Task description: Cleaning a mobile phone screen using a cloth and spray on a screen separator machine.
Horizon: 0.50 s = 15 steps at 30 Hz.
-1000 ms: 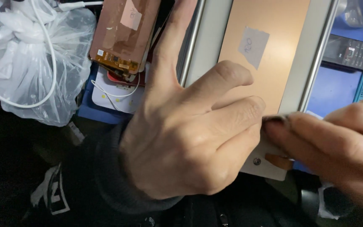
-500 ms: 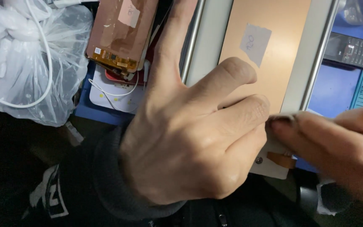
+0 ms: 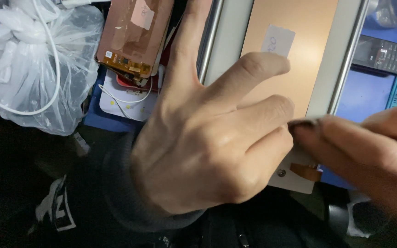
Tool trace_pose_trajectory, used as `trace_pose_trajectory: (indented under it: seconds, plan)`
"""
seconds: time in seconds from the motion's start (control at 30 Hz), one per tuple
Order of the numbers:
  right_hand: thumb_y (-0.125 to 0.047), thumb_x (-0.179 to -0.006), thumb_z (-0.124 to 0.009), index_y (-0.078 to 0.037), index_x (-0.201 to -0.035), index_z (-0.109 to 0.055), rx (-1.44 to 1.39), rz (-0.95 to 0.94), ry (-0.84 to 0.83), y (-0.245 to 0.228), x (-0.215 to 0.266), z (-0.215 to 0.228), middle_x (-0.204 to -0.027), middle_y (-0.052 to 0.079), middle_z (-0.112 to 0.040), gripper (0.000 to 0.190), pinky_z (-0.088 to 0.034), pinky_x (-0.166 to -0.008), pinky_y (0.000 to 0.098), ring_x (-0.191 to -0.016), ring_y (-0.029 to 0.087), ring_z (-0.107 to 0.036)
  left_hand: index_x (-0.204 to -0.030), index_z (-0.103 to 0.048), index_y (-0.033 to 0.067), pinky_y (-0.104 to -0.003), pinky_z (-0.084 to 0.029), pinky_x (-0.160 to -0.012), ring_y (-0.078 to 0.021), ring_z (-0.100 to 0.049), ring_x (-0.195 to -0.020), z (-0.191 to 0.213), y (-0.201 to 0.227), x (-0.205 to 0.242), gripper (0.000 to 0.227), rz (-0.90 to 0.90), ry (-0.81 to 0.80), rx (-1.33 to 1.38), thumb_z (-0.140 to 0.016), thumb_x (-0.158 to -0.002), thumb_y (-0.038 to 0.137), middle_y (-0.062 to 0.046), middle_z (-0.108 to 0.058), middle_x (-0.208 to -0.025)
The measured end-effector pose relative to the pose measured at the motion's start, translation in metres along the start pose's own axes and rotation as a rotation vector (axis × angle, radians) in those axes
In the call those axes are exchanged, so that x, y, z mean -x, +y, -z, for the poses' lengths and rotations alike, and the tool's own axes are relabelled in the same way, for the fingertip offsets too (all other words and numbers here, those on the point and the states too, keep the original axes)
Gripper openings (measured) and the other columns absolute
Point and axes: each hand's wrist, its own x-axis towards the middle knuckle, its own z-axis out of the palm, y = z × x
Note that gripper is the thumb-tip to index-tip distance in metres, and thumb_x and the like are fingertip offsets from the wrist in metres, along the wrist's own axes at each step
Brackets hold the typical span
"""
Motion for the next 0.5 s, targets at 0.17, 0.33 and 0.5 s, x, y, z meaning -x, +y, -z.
trace_pose_trajectory:
  seconds: [0.17, 0.33, 0.5]
  plan:
    - [-0.015, -0.075, -0.08, -0.013, -0.119, -0.075, -0.028, 0.095, 0.012, -0.001, -0.002, 0.004, -0.111, 0.003, -0.067, 0.045, -0.048, -0.06, 0.0362, -0.077, 0.018, -0.061, -0.087, -0.068, -0.0035, -0.073, -0.02, -0.121, -0.0263, -0.05, -0.138, -0.005, -0.004, 0.008, 0.014, -0.021, -0.025, -0.058, -0.063, -0.099, -0.005, -0.007, -0.064, -0.11]
    - [-0.011, -0.074, -0.083, -0.013, -0.123, -0.078, 0.01, 0.126, -0.029, 0.0, 0.0, 0.004, -0.111, 0.004, -0.068, 0.049, -0.05, -0.06, 0.0375, -0.075, 0.017, -0.061, -0.085, -0.07, -0.0027, -0.074, -0.023, -0.12, -0.0274, -0.051, -0.135, -0.006, -0.005, 0.002, 0.014, -0.054, -0.005, -0.062, -0.065, -0.097, -0.008, -0.008, -0.061, -0.116]
    - [-0.009, -0.072, -0.082, -0.014, -0.121, -0.076, 0.031, 0.059, -0.033, 0.002, 0.007, 0.001, -0.113, 0.004, -0.069, 0.049, -0.054, -0.065, 0.0349, -0.077, 0.017, -0.062, -0.081, -0.068, -0.0015, -0.079, -0.019, -0.121, -0.0281, -0.052, -0.135, -0.006, -0.004, 0.002, 0.017, -0.052, -0.016, -0.061, -0.065, -0.097, -0.003, -0.009, -0.062, -0.11]
